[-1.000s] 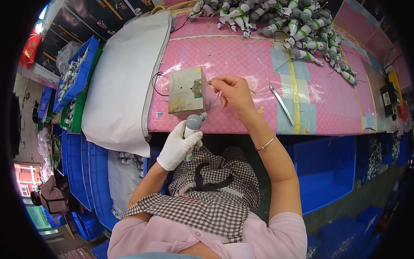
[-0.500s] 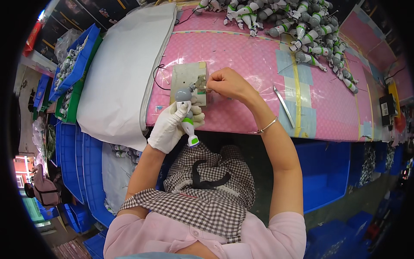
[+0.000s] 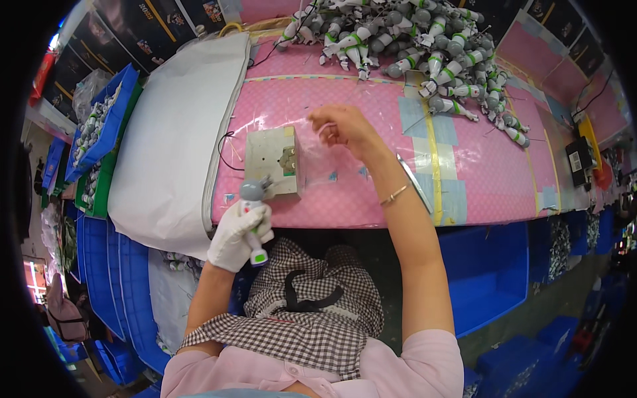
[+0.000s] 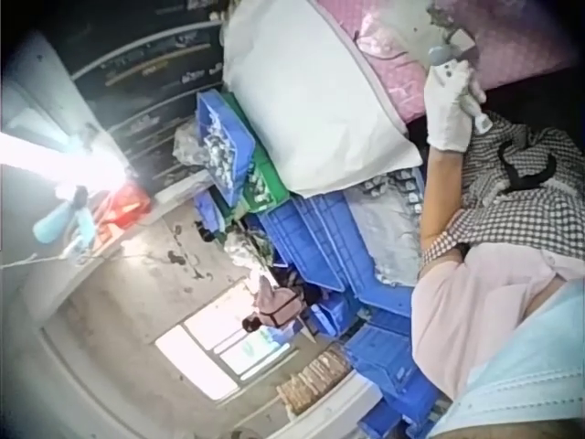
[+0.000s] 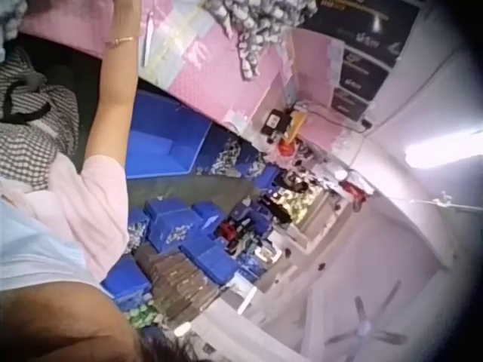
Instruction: Assembling and organizing snowman-themed toys on a factory production line.
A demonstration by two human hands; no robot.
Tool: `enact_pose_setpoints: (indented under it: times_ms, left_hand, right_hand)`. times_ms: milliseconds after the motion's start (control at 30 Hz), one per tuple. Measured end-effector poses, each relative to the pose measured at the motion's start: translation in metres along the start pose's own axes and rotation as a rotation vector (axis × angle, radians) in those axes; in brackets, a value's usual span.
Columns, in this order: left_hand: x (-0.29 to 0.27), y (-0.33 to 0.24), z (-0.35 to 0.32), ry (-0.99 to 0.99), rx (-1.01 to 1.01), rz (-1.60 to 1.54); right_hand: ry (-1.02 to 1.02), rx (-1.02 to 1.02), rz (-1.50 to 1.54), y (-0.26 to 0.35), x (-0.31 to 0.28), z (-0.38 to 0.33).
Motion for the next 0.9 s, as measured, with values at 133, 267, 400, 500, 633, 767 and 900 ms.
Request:
enact_pose_setpoints:
  times_ms: [133,267,400,500,633,767,900]
  left_hand:
    - [-0.062,-0.035,-0.045,-0.346,0.239,0.027]
    - [-0.201,-0.026,-0.146,-1.07,0.421,-0.123]
    - [-0.303,0.016,-0.208,-1.391,0.51,-0.074]
    - [-0.381,0.063,-0.262,-1.687,0.181,0.362]
    - [-0.458,0.167,-0.289,-1.634,0.116,-0.116]
    - [-0.505,0.215,-0.309,-1.691,-0.308,0.165]
    - [-0.508,0.23,-0.246,-1.63,-0.131,-0.249]
  right_hand:
    - [-0.604,-0.518,-0.38,0.063,-0.108,0.036]
    - [-0.758,-0.882,-1.514,0.089,-0.065,0.067]
    - [-0.701,-0.716,-1.709,0.093,-0.078,0.085]
    - [-0.803,-0.658,-1.616,0.105,-0.093,0.069]
    - [-0.598,-0.682,-0.906,0.119,-0.125,0.043]
    - [-0.559,-0.474,-0.338,0.124,-0.159,-0.001]
    - [-0.142,-0.491,0.036,0.116,-0.107,-0.058]
Point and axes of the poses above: each hand's wrist, its own z-axis towards the middle knuckle, its own x-axis out of the palm, y = z × x, the point moved 9 cm from there along z, towards the middle knuckle, and after that the axes turned 8 degrees about z, right-handed, at the moved point
